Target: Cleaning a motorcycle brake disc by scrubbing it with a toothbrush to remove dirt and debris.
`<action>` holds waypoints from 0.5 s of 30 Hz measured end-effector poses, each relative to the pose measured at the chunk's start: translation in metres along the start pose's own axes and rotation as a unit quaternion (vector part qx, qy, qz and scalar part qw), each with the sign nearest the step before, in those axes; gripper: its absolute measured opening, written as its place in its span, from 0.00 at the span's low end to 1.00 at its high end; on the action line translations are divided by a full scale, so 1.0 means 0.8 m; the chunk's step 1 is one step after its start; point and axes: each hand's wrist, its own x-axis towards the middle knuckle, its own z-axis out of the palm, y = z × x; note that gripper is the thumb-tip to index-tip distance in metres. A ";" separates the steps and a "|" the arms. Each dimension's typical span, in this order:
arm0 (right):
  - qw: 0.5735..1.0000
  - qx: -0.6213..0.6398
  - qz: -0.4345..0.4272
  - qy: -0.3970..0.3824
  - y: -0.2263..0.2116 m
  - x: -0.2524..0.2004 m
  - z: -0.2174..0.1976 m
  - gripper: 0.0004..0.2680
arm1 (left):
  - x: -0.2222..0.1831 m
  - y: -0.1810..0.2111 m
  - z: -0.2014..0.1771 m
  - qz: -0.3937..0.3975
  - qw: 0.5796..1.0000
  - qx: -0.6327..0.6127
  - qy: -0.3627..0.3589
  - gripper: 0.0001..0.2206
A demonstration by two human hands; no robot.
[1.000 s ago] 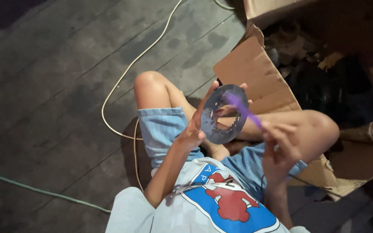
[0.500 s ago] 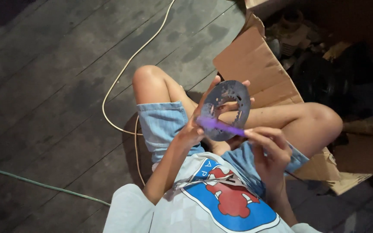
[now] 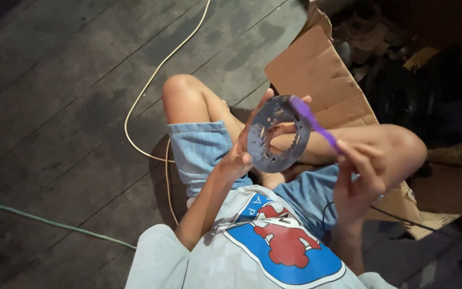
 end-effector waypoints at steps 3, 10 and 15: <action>0.987 0.105 -0.024 -0.115 -0.005 -0.017 0.006 0.11 | 0.001 -0.008 -0.011 -0.001 0.999 -0.050 -0.015 0.43; 1.000 -0.018 -0.022 -0.008 0.014 0.009 0.000 0.07 | -0.016 -0.006 -0.011 -0.061 0.994 -0.058 0.070 0.59; 0.991 0.094 -0.019 -0.093 0.027 -0.006 0.005 0.12 | -0.003 -0.003 -0.012 0.004 0.997 -0.070 -0.012 0.43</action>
